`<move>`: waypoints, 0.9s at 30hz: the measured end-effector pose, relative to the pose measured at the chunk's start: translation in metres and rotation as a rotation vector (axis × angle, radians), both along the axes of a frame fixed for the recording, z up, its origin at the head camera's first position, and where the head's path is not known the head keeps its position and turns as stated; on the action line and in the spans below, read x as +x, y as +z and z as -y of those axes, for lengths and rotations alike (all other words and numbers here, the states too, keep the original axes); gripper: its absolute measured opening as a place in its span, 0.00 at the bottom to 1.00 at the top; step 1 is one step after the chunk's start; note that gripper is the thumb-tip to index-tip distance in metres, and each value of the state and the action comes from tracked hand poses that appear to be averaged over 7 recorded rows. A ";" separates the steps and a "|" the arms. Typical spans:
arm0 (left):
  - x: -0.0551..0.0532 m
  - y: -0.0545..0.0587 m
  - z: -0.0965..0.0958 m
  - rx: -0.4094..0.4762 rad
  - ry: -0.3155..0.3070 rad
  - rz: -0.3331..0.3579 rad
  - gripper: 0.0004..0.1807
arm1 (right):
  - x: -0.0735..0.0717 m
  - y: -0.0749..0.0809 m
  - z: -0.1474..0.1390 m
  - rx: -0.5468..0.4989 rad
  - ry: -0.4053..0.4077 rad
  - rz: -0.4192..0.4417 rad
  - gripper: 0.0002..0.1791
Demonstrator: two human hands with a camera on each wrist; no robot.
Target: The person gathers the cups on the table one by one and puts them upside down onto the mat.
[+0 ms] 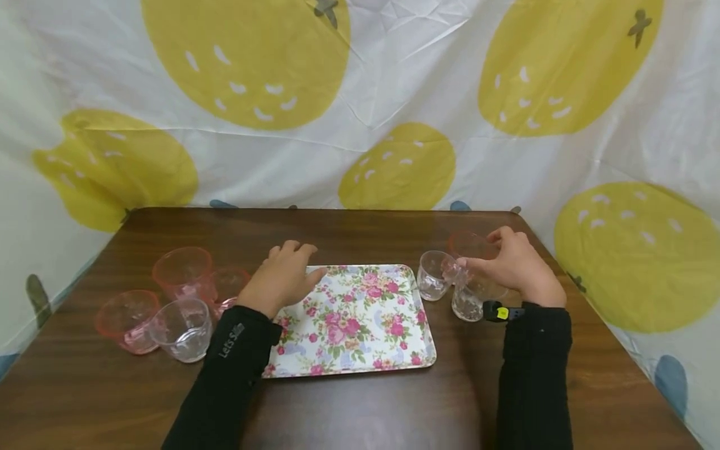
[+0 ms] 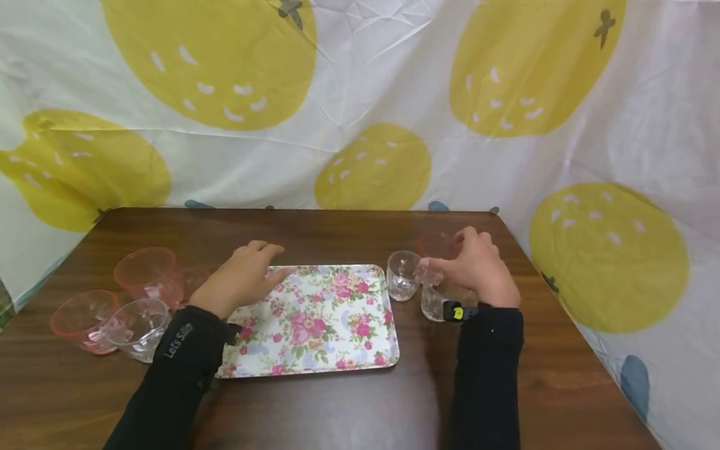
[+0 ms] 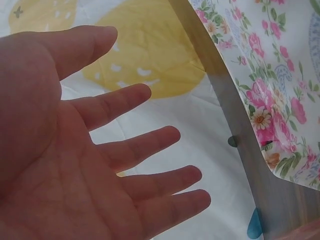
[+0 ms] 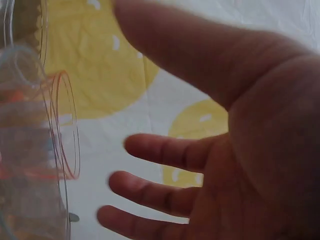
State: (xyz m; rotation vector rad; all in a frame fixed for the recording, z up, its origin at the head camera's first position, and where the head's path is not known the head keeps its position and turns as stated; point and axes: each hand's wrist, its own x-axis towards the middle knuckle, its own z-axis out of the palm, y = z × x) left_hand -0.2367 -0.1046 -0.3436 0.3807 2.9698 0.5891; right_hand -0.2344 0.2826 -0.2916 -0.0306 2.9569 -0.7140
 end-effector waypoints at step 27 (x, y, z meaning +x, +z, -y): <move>-0.001 0.005 0.006 0.032 -0.006 0.059 0.33 | -0.006 -0.007 0.000 0.040 0.076 0.139 0.40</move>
